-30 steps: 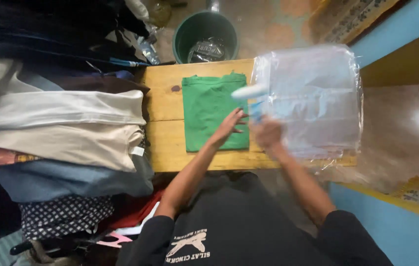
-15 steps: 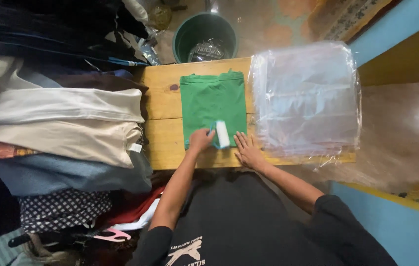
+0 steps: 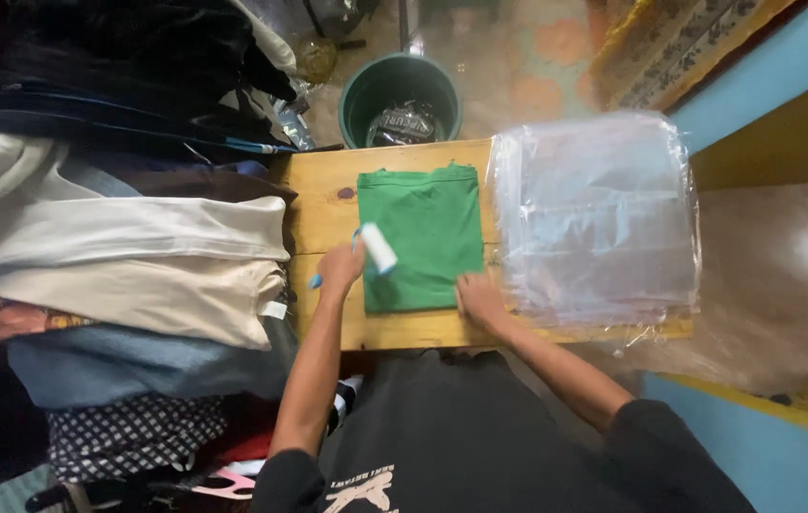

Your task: The person folds a green t-shirt on a wooden table, smoothing it with hands and a lint roller, then places it into a clear plastic bag. The person handles the shirt and bag by hand throughout the process.

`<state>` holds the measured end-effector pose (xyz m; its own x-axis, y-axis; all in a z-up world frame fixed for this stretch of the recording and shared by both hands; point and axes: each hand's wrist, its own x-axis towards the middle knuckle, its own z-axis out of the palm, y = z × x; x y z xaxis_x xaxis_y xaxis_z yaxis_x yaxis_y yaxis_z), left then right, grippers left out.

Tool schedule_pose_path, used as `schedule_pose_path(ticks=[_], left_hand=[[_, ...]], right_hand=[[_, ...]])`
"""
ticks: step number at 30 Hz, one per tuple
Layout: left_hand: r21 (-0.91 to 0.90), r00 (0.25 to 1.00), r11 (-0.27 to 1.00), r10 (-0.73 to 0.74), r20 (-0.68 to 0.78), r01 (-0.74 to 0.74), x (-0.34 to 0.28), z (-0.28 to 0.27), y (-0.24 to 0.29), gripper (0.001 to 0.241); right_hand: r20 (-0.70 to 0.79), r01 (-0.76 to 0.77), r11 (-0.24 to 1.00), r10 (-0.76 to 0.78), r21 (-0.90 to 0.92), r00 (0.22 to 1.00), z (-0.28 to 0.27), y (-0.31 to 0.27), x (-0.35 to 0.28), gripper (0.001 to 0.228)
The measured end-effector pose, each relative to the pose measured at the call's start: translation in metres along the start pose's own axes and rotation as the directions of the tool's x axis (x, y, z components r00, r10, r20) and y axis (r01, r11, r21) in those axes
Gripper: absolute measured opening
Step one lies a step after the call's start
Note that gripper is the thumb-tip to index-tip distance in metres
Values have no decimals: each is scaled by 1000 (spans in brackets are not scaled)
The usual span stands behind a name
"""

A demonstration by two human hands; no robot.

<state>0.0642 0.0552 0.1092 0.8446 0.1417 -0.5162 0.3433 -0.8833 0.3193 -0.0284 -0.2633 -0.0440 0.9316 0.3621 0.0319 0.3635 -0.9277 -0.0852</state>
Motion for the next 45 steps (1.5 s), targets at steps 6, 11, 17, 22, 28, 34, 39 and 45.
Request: schedule_pose_path(ticks=[6,11,17,22,28,34,39,45], left_hand=[[-10,956,961,272,-113,-275,65,-20,70,48],[98,897,893,442,-9,-439,173,18,85,44],[-91,939,944,326,107,-317,206,-21,55,44],[-173,999,985,-8,44,16,211,-53,-13,50],[-662,835,713,-494,-241,231,243,27,-83,46],[-698,745,686,-352,-566,-206,174,19,-79,58],[-378,735,916,-161,-658,-137,107,45,-71,38],[-593,859,796,-215,-465,-121,25,76,-85,29]], right_hand=[[-43,-102,983,110,152,993,-40,17,138,53],[156,-249,960,228,130,961,-24,45,212,74],[280,-337,939,304,77,911,-28,49,210,84],[225,-326,934,290,144,930,-29,41,213,81],[236,-336,936,305,102,923,-25,28,214,84],[-299,307,949,-274,68,914,28,-97,156,29],[166,549,825,-564,131,809,36,-168,98,95],[180,749,645,-763,148,621,94,-148,98,48]])
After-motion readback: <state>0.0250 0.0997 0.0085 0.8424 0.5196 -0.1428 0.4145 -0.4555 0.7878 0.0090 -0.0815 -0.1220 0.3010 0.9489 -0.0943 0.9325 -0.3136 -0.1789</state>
